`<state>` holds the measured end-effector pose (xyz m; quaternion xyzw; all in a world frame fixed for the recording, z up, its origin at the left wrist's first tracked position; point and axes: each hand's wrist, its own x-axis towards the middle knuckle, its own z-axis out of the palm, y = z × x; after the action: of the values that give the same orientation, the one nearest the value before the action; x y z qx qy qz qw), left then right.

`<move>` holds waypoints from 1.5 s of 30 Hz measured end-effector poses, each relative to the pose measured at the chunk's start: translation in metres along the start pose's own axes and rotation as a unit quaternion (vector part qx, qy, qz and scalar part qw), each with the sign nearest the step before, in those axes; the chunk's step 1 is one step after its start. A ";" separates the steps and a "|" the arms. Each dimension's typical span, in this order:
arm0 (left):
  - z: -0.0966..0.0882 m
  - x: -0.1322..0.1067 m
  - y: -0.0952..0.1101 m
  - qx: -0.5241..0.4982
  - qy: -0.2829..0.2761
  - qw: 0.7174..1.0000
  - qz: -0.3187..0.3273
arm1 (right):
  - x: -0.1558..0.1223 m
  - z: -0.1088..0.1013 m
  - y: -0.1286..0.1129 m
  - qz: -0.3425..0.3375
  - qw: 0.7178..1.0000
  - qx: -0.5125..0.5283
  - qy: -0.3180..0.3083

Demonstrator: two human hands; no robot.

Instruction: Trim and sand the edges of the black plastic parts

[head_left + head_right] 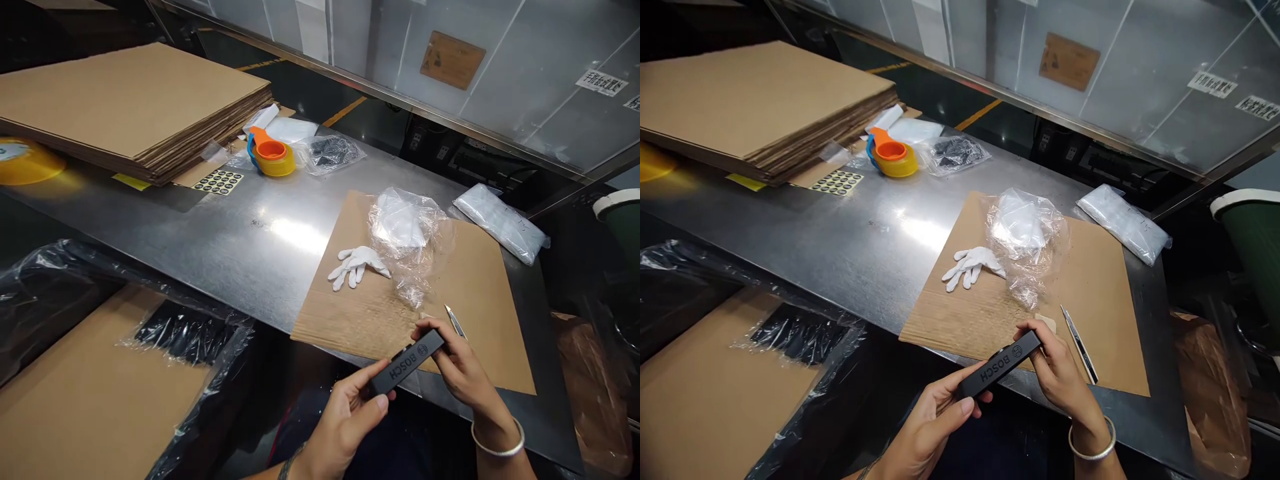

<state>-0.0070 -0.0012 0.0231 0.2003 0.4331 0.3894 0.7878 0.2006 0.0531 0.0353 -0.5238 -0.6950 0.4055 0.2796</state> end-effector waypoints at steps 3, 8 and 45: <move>-0.004 0.003 0.000 0.004 -0.009 1.000 -0.007 | 0.006 0.000 0.000 0.005 1.000 -0.010 -0.011; -0.009 0.006 0.007 0.013 -0.056 0.998 -0.006 | 0.015 0.000 -0.002 0.010 0.999 -0.034 -0.034; -0.017 0.022 0.003 -0.075 -0.076 0.987 -0.121 | 0.035 -0.009 0.008 0.001 0.984 -0.103 -0.146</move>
<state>-0.0154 0.0177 0.0035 0.1155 0.3625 0.3059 0.8727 0.2017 0.0903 0.0318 -0.4853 -0.7663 0.4040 0.1190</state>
